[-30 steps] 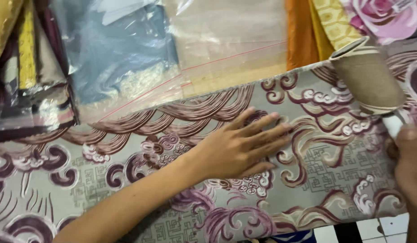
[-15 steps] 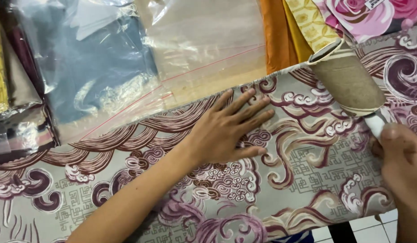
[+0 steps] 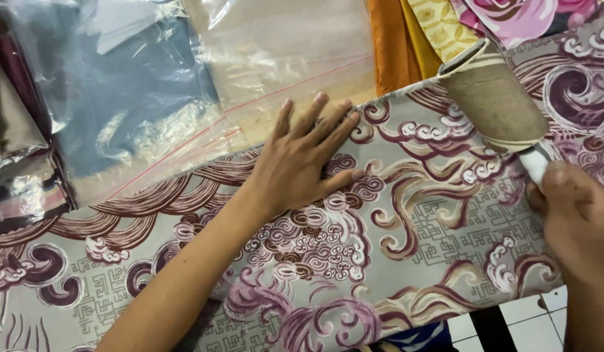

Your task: The person uses a lint roller to roll over a patterned fabric laid on a table. They move the roller back and forth across the surface while holding the fabric steady with their other hand. Other folded fabrics and plastic bags are visible nearby on the table.

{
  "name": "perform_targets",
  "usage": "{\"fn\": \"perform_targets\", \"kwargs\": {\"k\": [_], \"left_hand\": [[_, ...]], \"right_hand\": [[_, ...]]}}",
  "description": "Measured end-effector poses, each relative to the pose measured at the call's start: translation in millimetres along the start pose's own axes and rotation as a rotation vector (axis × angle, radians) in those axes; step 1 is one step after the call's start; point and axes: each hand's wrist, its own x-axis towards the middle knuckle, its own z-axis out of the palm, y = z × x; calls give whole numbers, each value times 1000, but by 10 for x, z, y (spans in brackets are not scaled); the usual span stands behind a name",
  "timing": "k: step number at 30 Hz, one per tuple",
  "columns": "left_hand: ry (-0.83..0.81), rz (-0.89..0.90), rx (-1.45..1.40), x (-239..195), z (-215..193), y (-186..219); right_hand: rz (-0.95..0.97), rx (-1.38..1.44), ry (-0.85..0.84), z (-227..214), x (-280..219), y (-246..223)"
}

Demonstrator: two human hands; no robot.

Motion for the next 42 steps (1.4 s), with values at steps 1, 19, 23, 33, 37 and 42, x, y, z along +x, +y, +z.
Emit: {"fn": "perform_targets", "kwargs": {"k": [1,19,23,33,37,42], "left_hand": [[14,2,26,-3,3,-10],[-75,296,59,16,-323,662],[-131,327,-104,-24,-111,575],[-154,219,-23,-104,-219,326],[-132,150,-84,-99,-237,220],[-132,76,-46,-44,-219,179]], "right_hand": [[-4,3,1,-6,3,28],[-24,-144,10,-51,41,-22],[-65,-51,42,-28,41,83],[-2,-37,33,-43,39,18],[12,-78,40,-36,4,-132],[57,-78,18,-37,-12,-240]]}}
